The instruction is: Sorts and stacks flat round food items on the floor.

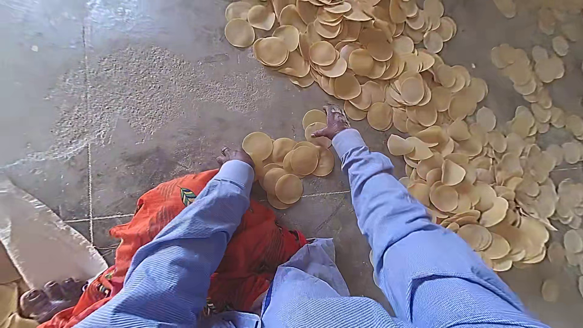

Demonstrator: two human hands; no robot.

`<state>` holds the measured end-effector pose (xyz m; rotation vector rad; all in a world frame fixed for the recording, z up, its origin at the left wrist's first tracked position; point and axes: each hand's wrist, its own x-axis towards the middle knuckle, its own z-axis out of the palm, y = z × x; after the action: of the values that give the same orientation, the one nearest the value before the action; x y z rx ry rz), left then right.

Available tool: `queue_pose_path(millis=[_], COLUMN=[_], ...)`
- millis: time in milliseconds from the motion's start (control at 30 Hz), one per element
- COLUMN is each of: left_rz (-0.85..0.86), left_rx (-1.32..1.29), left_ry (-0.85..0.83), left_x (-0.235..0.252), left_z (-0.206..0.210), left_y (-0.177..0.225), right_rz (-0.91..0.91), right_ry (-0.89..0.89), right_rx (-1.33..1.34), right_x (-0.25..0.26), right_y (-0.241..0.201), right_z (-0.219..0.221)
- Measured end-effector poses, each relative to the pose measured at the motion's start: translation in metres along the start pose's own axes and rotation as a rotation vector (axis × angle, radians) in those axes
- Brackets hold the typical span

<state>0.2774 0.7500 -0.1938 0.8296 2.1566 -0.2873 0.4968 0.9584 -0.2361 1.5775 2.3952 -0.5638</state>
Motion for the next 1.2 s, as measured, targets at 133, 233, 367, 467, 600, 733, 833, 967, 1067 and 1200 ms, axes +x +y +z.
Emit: queue_pose_path(millis=[133,233,367,467,600,733,833,967,1067,1200], left_rz=[-0.015,-0.031,0.028,-0.01,0.051,0.065,0.018,-0.023,-0.038,0.148], left_rx=[0.083,-0.015,-0.011,0.115,0.102,0.007,-0.001,-0.11,-0.269,-0.338], left_ry=[0.013,-0.014,-0.067,-0.065,-0.05,-0.057,-0.067,-0.065,0.049,0.195], left_x=[0.004,0.013,0.01,0.004,-0.008,-0.013,-0.01,-0.02,-0.014,0.015], left_z=[0.009,0.012,0.013,0.011,0.01,0.006,0.008,0.0,-0.008,-0.005], left_y=[0.001,-0.001,-0.001,0.004,0.005,0.005,0.006,0.005,0.003,0.0], right_rz=[0.062,0.104,0.115,0.17,0.081,-0.162,-0.208,0.135,0.29,0.326], right_ry=[-0.096,-0.151,-0.197,-0.03,0.161,0.01,-0.075,0.047,-0.062,-0.095], right_rx=[-0.124,-0.038,0.018,0.264,0.671,0.941,1.033,0.324,0.1,0.049], right_x=[0.014,-0.001,-0.025,-0.034,-0.062,-0.113,-0.127,-0.11,-0.108,-0.112], right_y=[-0.002,-0.005,-0.002,0.014,0.015,-0.027,-0.047,-0.028,-0.027,-0.044], right_z=[0.002,0.001,0.005,0.007,-0.018,-0.023,0.001,0.014,0.026,0.042])
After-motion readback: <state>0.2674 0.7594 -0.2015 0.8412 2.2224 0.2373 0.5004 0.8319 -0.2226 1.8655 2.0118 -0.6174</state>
